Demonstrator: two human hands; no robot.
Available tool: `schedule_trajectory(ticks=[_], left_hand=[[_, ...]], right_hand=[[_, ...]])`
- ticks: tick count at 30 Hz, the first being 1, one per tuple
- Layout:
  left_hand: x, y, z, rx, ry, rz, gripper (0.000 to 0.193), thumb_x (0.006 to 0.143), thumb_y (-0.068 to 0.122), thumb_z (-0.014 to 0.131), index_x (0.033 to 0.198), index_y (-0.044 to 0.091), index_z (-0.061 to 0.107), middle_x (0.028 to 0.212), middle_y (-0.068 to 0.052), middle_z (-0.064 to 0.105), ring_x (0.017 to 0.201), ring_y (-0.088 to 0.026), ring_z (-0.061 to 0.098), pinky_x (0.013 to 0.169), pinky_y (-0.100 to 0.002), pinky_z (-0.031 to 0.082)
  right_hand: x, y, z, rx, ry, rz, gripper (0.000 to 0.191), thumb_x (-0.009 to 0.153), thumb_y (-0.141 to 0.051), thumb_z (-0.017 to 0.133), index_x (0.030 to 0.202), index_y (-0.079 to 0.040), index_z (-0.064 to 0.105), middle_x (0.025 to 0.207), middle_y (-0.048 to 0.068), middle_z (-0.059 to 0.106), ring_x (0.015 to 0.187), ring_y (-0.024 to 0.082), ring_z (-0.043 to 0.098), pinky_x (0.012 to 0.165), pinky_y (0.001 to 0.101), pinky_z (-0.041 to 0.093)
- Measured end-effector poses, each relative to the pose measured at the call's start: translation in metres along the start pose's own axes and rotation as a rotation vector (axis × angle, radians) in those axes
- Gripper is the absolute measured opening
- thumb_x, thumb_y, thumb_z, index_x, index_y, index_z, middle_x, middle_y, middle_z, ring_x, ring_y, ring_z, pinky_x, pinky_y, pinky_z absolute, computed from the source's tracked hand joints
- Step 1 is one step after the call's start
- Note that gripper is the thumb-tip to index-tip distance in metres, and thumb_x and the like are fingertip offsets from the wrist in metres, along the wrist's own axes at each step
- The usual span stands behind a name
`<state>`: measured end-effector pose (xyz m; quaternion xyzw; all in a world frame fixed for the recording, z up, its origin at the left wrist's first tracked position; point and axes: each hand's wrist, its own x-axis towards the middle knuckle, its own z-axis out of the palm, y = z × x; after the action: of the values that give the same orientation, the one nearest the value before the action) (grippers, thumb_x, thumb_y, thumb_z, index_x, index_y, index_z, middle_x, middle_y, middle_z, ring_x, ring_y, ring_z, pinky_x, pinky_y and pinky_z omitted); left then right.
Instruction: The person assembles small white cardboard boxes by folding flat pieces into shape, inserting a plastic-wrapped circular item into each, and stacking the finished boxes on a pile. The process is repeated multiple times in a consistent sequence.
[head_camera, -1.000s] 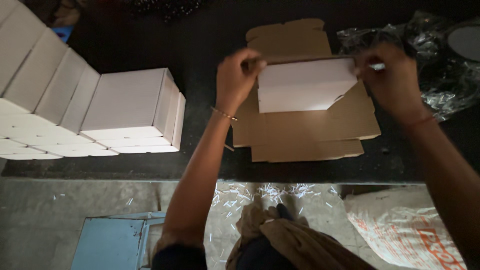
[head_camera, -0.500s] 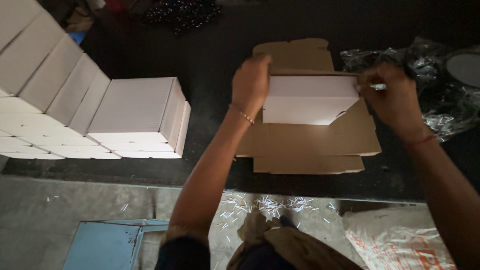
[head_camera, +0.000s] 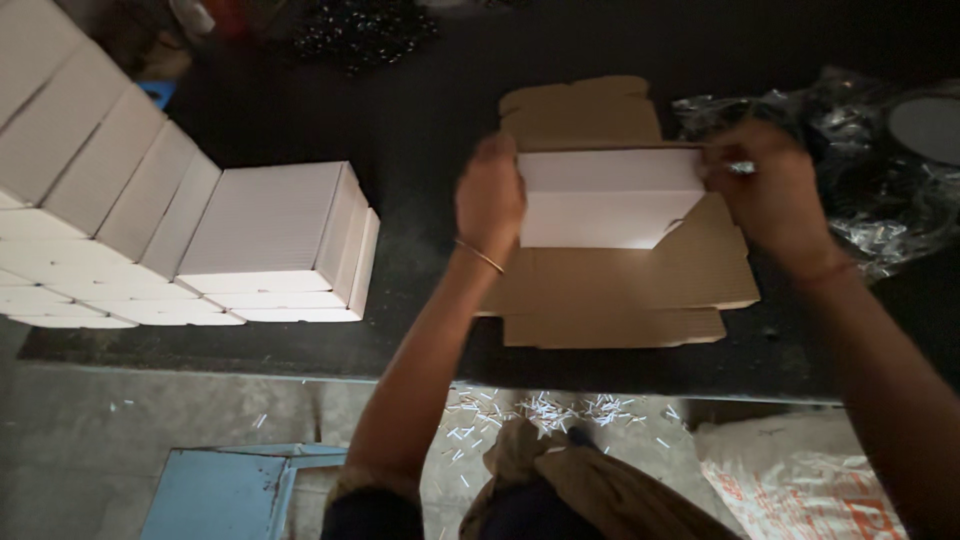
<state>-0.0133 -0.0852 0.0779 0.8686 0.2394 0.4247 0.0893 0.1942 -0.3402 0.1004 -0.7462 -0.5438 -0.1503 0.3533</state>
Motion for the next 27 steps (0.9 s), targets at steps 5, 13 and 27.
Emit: schedule_trajectory(ticks=[5,13,27], left_hand=[[0.019,-0.013,-0.007,-0.272,-0.114,-0.199,0.008,0.085,0.007,0.072,0.093,0.005,0.071,0.087,-0.012,0.077,0.079,-0.025,0.078,0.072,-0.036,0.062],[0.033,0.001,-0.017,-0.247,-0.304,-0.441,0.006,0.089,0.012,0.070,0.092,0.007,0.070,0.080,-0.010,0.075,0.070,-0.021,0.079,0.068,-0.033,0.065],[-0.011,0.003,-0.032,-0.273,-0.093,0.090,0.055,0.089,0.006,0.079,0.140,0.013,0.059,0.140,-0.015,0.061,0.112,-0.027,0.070,0.091,-0.035,0.063]], right_hand=[[0.003,0.004,0.002,0.061,0.007,-0.008,0.017,0.094,0.002,0.075,0.109,0.001,0.067,0.111,0.016,0.071,0.101,0.027,0.074,0.084,0.0361,0.064],[0.009,0.013,0.006,-0.005,-0.046,0.023,0.009,0.099,0.003,0.071,0.106,-0.001,0.067,0.110,0.015,0.074,0.100,0.026,0.075,0.084,0.0349,0.065],[0.002,0.003,0.003,0.053,-0.007,0.047,0.024,0.100,-0.003,0.074,0.123,-0.001,0.067,0.115,0.014,0.072,0.104,0.026,0.074,0.083,0.0341,0.063]])
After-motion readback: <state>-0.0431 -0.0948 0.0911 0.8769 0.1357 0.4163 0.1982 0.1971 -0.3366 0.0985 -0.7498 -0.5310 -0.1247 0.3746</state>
